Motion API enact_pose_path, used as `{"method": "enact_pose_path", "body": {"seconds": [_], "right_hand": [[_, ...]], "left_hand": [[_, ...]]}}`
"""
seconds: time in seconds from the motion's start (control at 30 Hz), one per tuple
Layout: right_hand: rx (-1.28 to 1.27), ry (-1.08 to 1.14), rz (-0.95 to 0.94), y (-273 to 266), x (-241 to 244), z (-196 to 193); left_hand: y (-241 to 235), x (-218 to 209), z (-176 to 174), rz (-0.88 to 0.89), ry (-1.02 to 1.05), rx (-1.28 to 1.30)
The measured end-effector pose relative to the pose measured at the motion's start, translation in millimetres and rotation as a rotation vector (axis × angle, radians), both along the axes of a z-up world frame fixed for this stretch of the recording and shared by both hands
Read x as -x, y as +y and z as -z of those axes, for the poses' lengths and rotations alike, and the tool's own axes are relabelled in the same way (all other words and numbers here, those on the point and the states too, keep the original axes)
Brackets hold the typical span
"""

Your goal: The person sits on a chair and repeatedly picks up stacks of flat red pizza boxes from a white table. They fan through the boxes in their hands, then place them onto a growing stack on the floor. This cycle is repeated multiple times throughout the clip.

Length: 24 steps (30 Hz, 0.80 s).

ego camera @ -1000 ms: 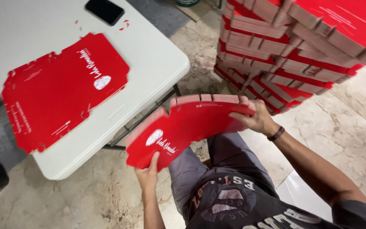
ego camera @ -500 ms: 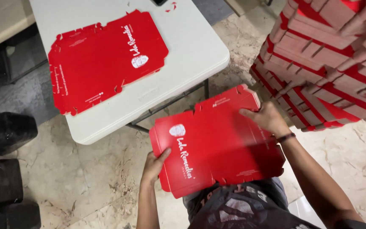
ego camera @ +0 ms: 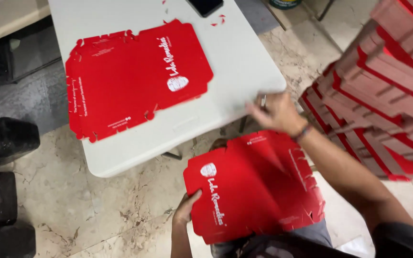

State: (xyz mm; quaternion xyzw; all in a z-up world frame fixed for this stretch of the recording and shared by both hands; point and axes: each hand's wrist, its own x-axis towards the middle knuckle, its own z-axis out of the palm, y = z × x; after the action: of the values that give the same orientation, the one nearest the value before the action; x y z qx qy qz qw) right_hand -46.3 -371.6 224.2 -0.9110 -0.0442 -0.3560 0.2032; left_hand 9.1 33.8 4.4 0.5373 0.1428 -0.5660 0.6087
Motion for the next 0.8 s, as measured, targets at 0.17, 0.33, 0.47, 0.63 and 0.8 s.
{"method": "enact_pose_path", "body": {"seconds": [0.17,0.33,0.47,0.63,0.8], "right_hand": [[0.036,0.161,0.145,-100.9,-198.9,4.5],[-0.003,0.342,0.283,-141.2,-312.5,26.1],[0.105,0.259,0.347,-155.7,-338.2,40.5],[0.149,0.182,0.33,-160.9,-340.5,45.0],[-0.052,0.071,0.304,-142.4,-314.2,21.2]], "left_hand": [[4.0,-8.8,21.3,-0.09,0.094,0.091],[-43.7,-15.2,-162.5,-0.523,0.347,-0.053],[-14.0,-18.2,-75.1,-0.408,0.395,0.063],[-31.1,-20.3,-146.0,-0.621,0.458,-0.035],[-17.5,-15.5,-100.8,-0.469,0.55,0.117]]}}
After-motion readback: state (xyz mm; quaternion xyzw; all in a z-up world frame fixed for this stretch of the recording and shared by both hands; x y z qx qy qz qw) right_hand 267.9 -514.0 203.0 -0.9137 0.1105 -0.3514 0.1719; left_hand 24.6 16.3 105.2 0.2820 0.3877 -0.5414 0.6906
